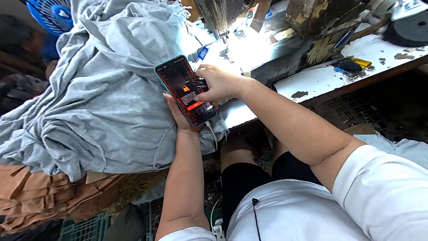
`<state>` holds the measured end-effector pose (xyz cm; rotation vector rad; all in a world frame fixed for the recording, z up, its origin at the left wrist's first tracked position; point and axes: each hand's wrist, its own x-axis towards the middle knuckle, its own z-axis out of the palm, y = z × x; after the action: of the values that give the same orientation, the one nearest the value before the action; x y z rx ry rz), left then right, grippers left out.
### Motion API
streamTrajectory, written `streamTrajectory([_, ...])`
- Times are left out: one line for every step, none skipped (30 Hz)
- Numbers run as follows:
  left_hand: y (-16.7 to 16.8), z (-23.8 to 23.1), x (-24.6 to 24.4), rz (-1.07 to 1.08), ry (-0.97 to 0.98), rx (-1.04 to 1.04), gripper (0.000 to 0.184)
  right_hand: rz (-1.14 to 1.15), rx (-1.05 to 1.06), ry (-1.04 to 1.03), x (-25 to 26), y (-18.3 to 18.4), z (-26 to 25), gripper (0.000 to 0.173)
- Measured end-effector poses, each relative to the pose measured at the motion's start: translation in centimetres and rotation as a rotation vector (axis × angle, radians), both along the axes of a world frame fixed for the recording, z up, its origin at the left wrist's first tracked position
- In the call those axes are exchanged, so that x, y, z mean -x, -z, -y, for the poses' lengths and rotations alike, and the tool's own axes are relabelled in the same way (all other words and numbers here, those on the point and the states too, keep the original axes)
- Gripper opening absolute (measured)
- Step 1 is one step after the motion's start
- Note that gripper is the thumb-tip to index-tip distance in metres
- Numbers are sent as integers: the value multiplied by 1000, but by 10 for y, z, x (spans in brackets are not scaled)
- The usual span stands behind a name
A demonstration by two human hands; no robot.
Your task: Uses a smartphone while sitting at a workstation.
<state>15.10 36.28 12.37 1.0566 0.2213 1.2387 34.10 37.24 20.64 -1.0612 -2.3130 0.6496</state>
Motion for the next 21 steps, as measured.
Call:
streamTrajectory([0,1,0,1,-14,-3,67,14,-10,15,1,0,1,59])
streamTrajectory([-1,1,-1,7,-32,-4,65,48,-35,44,3,0,3,63])
streamTrajectory([-1,2,-1,14,-43,-4,63,82,-48,69,6,0,6,66])
streamTrajectory([-2,2,-1,20,-49,-5,63,100,-41,90,10,-1,9,68])
streamTrajectory([-2,1,-1,33,-38,-1,63,99,-42,102,12,-1,11,68])
streamTrajectory([-2,2,-1,33,-32,7,62,92,-39,103,12,-1,12,69])
streamTrajectory([-1,3,0,24,-30,12,63,89,-28,97,12,-1,12,70])
streamTrajectory([0,3,2,3,-35,10,63,87,-25,93,11,-2,12,70])
streamTrajectory([0,4,2,-5,-44,14,63,89,-31,92,10,-1,11,70])
streamTrajectory([1,4,3,-8,-46,19,63,85,-36,96,9,0,10,70])
streamTrajectory([1,3,3,-4,-40,17,63,81,-40,104,10,1,10,69])
streamTrajectory([2,3,4,2,-36,17,63,76,-39,109,11,1,11,68])
streamTrajectory([2,2,4,2,-35,17,63,72,-37,109,11,1,12,67])
streamTrajectory([2,2,3,-2,-41,15,64,65,-59,107,10,2,11,65])
streamTrajectory([2,3,3,1,-43,14,64,54,-74,97,9,3,10,64])
streamTrajectory([2,3,3,1,-49,13,64,45,-81,83,8,4,9,63])
streamTrajectory([1,4,3,-5,-57,14,64,35,-82,69,6,5,8,61])
streamTrajectory([1,5,2,-7,-54,15,64,9,-72,51,4,5,7,59])
streamTrajectory([0,5,2,-8,-43,17,65,-39,-64,32,3,7,5,54])
streamTrajectory([0,6,1,-10,-25,21,66,-101,-58,18,2,9,3,48])
streamTrajectory([-1,6,1,-5,4,31,68,-159,-66,19,1,11,2,43])
